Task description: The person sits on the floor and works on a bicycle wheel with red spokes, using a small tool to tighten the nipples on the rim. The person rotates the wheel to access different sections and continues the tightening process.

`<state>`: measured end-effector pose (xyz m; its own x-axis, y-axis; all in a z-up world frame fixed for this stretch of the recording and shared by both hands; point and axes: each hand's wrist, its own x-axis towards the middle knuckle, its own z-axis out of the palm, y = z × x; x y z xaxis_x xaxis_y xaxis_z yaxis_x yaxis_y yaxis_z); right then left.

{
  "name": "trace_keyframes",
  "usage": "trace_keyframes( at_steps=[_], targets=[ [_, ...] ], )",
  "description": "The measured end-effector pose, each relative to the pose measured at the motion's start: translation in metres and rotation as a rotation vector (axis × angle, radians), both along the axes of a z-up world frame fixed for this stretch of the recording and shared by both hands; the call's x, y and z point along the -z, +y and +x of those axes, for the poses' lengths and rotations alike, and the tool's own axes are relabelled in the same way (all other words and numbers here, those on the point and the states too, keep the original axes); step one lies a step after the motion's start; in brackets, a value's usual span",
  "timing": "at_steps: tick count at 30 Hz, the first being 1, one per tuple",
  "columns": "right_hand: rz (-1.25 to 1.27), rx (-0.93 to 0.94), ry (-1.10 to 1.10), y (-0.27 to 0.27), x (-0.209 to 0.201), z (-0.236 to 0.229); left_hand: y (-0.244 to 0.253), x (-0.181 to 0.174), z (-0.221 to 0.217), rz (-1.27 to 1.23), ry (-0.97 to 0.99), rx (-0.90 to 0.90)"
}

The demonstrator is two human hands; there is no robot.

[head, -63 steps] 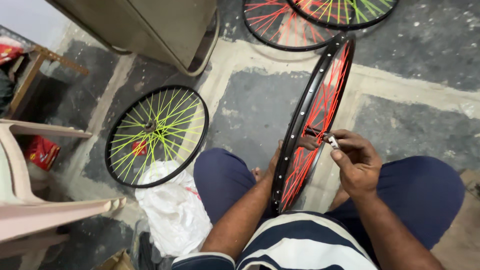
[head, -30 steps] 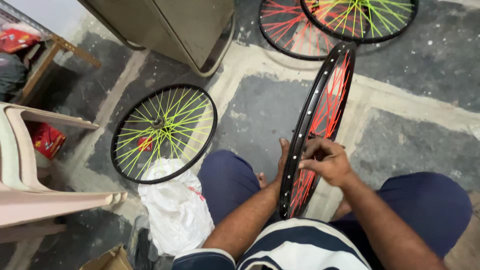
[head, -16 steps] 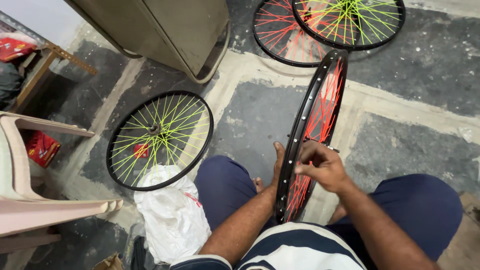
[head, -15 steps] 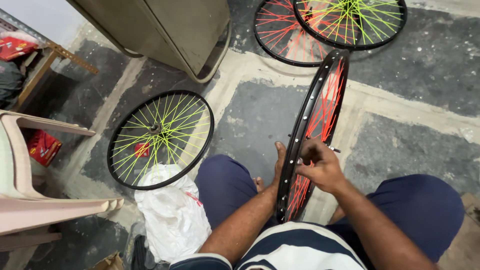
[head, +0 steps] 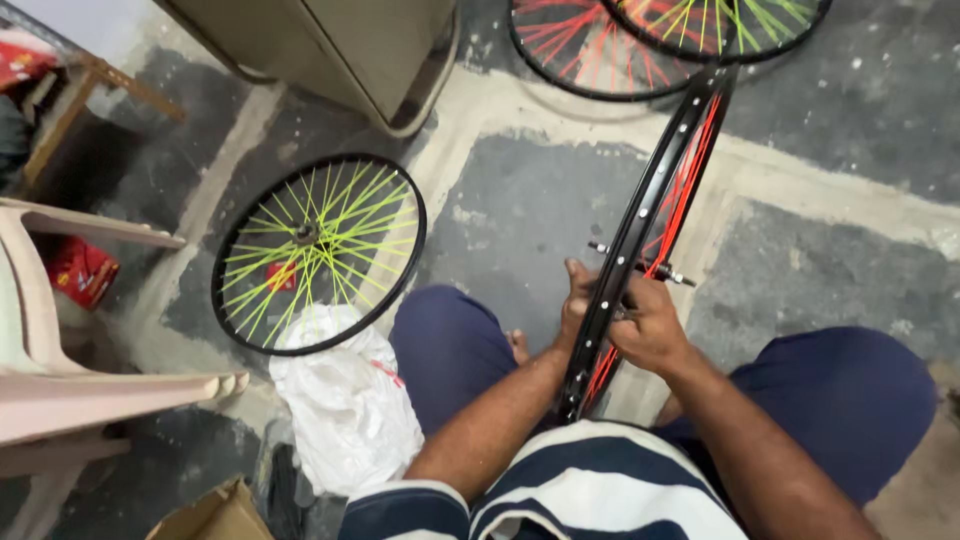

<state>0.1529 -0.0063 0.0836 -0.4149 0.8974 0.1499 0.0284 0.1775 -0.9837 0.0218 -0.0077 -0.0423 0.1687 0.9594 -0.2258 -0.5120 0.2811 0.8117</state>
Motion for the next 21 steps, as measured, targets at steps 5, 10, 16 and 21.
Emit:
trace_keyframes(
  at_steps=[5,10,16,21],
  targets=[
    [-0.231,-0.167,0.264,0.001,-0.023,0.027,0.007,0.006,0.004,0.066,-0.124,0.061],
    [-0.104,-0.021,0.084,0.006,-0.015,0.019,0.009,-0.006,0.009,0.085,-0.027,0.056],
    [-0.112,-0.154,0.090,0.000,-0.045,0.015,0.007,0.006,0.007,-0.041,-0.099,0.049],
    [-0.208,-0.156,0.312,0.011,-0.028,0.027,0.005,0.004,0.012,0.079,-0.061,0.085]
  ],
)
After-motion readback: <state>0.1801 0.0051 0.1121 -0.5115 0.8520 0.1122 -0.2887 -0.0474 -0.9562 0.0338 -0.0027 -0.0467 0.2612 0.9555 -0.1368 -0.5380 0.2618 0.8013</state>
